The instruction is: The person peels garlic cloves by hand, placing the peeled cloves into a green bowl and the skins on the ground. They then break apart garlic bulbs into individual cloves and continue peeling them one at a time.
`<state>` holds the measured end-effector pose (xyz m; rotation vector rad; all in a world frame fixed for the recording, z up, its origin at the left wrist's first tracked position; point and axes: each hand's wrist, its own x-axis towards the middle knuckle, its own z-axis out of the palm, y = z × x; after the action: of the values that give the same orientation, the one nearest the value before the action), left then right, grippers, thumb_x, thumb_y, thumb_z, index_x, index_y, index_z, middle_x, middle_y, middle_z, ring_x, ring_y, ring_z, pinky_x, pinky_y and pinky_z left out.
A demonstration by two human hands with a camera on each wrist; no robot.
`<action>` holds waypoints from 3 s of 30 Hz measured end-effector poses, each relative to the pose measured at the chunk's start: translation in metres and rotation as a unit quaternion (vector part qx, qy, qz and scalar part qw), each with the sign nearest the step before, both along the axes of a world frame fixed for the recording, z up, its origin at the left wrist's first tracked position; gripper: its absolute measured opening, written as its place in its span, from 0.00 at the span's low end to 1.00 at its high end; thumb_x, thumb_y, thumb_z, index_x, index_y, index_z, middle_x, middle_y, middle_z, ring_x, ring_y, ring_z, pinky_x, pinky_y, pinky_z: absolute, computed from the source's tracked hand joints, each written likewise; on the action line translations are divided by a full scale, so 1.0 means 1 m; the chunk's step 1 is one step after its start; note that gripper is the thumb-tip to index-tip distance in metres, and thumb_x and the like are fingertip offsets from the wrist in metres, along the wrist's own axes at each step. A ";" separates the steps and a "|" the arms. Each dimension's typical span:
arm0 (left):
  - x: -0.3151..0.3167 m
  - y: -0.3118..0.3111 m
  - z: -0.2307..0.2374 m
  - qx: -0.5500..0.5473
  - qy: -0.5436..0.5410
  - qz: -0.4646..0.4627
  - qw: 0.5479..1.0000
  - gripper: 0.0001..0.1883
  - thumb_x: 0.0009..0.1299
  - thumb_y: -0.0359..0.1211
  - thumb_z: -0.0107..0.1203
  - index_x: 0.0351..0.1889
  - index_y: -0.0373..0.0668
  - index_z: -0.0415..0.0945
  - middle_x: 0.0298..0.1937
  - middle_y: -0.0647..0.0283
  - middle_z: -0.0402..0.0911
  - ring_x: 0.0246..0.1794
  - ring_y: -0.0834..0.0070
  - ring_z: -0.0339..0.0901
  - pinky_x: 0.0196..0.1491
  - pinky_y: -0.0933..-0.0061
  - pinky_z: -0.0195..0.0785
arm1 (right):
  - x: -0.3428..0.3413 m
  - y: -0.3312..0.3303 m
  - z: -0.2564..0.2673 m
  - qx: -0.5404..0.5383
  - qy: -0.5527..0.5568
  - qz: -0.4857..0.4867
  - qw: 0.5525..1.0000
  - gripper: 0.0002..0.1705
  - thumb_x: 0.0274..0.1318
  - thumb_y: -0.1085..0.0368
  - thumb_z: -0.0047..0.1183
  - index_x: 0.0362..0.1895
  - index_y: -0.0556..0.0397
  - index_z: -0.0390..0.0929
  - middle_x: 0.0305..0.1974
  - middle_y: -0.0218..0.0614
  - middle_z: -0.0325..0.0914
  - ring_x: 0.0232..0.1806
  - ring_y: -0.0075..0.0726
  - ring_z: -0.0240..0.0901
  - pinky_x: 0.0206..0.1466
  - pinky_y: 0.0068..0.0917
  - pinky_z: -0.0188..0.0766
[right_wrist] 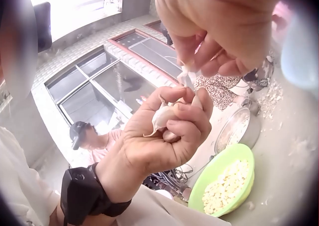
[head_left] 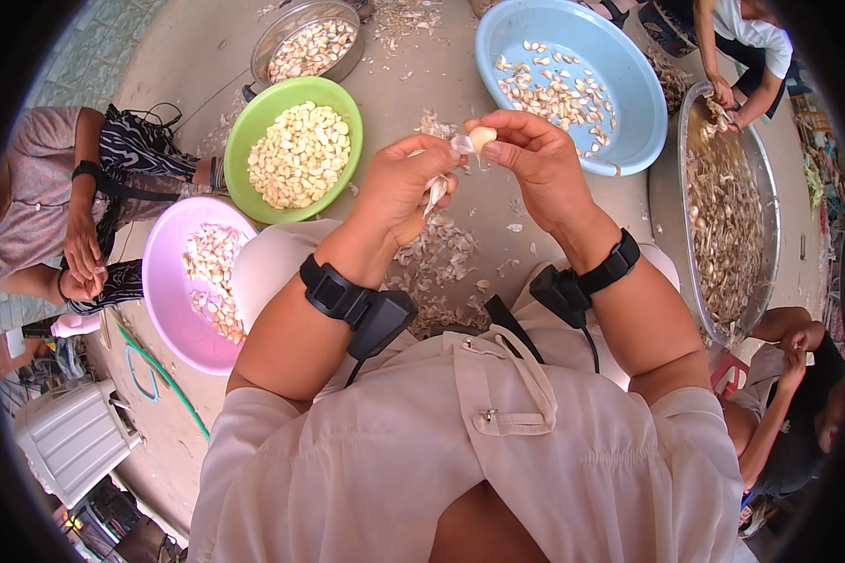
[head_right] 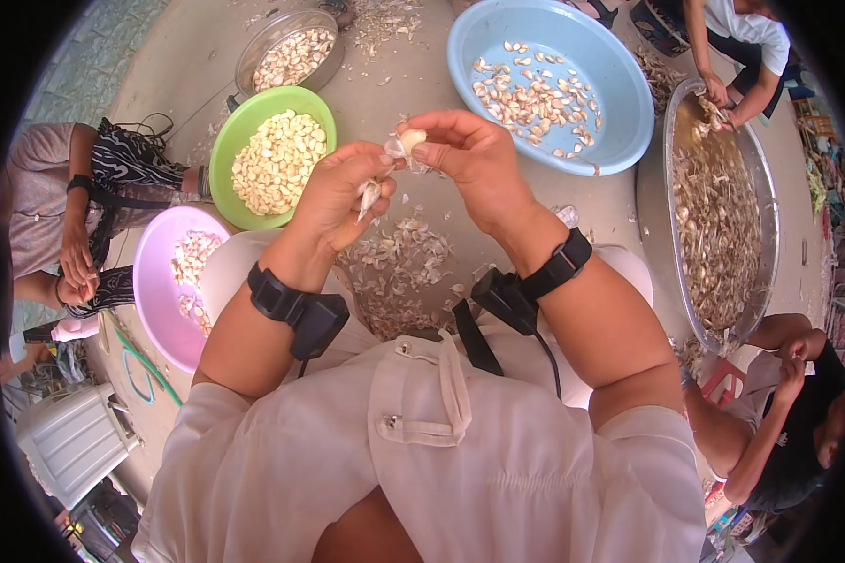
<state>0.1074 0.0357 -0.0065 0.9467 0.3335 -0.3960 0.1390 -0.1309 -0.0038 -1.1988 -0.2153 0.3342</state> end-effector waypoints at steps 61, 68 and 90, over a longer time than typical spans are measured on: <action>-0.003 0.005 -0.009 -0.196 0.048 0.005 0.979 0.09 0.66 0.36 0.50 0.34 0.39 0.71 0.30 0.61 0.74 0.22 0.78 0.70 0.18 0.84 0.60 | 0.009 -0.022 0.014 0.123 0.158 0.149 0.968 0.05 0.53 0.71 0.48 0.34 0.58 0.75 0.34 0.38 0.75 0.35 0.28 0.73 0.38 0.20 0.71; 0.000 -0.005 -0.019 -0.170 0.097 0.037 0.980 0.10 0.69 0.39 0.46 0.37 0.42 0.71 0.28 0.63 0.73 0.22 0.78 0.69 0.21 0.81 0.62 | -0.014 -0.001 0.017 -0.248 -0.220 0.102 0.938 0.12 0.39 0.70 0.62 0.32 0.52 0.75 0.28 0.25 0.68 0.24 0.16 0.60 0.24 0.15 0.58; -0.009 -0.007 0.005 -0.066 -0.012 0.003 0.998 0.12 0.62 0.28 0.54 0.43 0.34 0.71 0.32 0.60 0.74 0.22 0.81 0.67 0.18 0.86 0.55 | 0.000 -0.003 0.003 0.083 0.144 0.055 0.984 0.05 0.53 0.68 0.52 0.32 0.52 0.69 0.22 0.26 0.69 0.20 0.17 0.62 0.20 0.13 0.56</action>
<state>0.0981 0.0291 -0.0016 0.8203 0.2843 -0.3969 0.1388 -0.1342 -0.0007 -0.9627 -0.0553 0.5709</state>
